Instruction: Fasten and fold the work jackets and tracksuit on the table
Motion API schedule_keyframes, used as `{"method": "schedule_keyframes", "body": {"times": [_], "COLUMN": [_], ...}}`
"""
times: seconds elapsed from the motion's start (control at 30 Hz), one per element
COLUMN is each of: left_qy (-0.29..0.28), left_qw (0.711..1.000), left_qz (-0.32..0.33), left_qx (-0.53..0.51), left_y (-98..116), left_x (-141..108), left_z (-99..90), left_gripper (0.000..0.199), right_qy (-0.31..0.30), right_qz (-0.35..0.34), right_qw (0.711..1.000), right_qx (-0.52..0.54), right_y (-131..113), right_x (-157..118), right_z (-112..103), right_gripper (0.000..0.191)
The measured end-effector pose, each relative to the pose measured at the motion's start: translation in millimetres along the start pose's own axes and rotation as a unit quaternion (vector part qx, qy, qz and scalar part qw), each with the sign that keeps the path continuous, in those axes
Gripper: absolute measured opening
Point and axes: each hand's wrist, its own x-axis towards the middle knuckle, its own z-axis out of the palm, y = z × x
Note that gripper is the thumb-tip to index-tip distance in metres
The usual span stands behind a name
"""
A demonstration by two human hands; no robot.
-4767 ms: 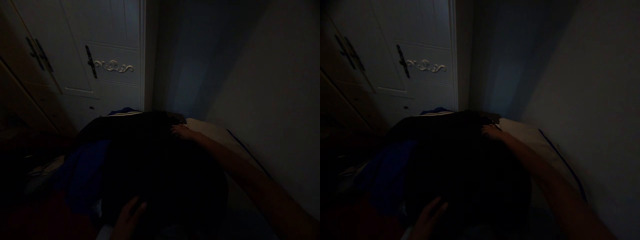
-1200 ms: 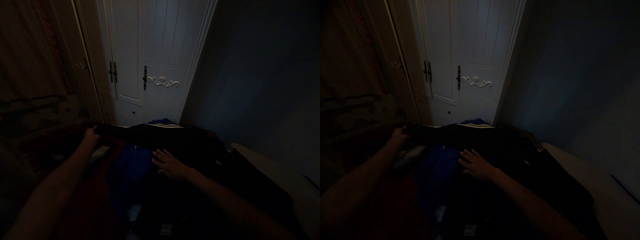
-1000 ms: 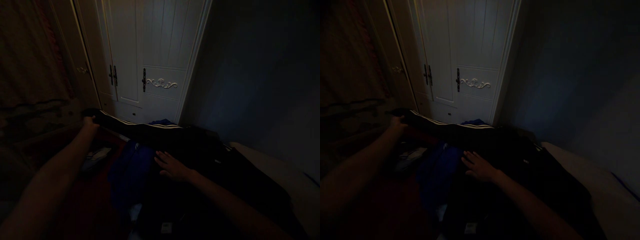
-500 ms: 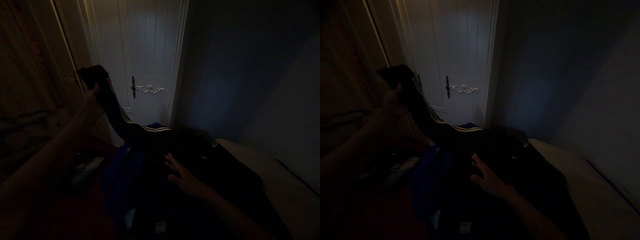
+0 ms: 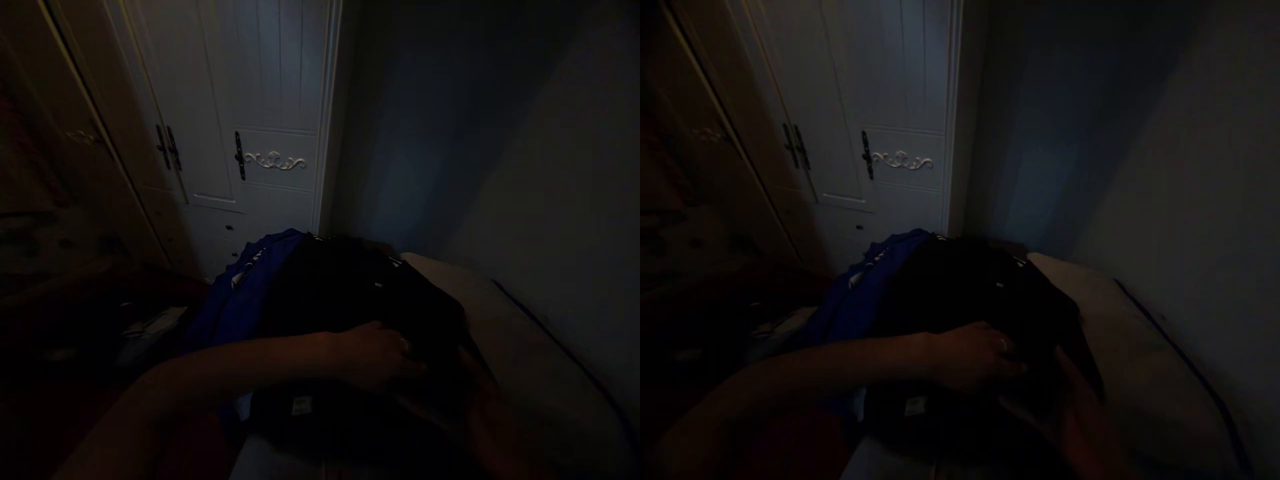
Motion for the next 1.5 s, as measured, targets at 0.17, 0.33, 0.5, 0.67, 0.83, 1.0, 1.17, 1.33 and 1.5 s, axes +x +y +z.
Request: {"method": "schedule_keyframes", "body": {"times": [0.17,0.33,0.5,0.67,0.83,1.0,1.17,1.33,1.5], "left_qy": [-0.025,0.051,0.172,0.045,0.040,0.108,0.133,0.158,0.172], "left_qw": [0.993,0.987,0.935,0.877,0.878,0.853,0.823,0.782,0.769], "left_qz": [0.056,-0.042,-0.304,-0.465,-0.470,-0.508,-0.550,-0.602,-0.614], "left_qx": [-0.106,-0.144,0.068,0.109,0.073,0.052,0.046,-0.007,-0.054], "left_y": [1,-13,-98,-154,-164,-180,-193,-209,-228], "left_x": [-36,-67,-98,-117,-116,-112,-106,-108,-111], "left_z": [23.0,28.9,38.0,48.6,47.9,26.2,25.8,27.3,17.6], "left_gripper": [0.044,0.065,0.063,0.067,0.062,0.054,0.050,0.054,0.046], "right_qy": [0.051,-0.004,0.016,0.080,0.029,-0.078,-0.115,-0.120,-0.031], "right_qz": [0.105,0.181,0.114,0.126,0.187,0.194,0.155,0.154,0.086], "right_qw": [0.992,0.981,0.993,0.983,0.959,0.943,0.946,0.938,0.949], "right_qx": [0.047,0.071,0.011,-0.106,-0.209,-0.259,-0.259,-0.286,-0.303], "right_y": [43,39,47,113,144,71,13,24,6], "right_x": [-16,-23,-30,-32,-33,-22,-3,-4,0], "right_z": [3,27,23,-3,-34,-59,-67,-72,-75], "right_gripper": [0.056,0.054,0.060,0.068,0.069,0.072,0.063,0.056,0.061]}}
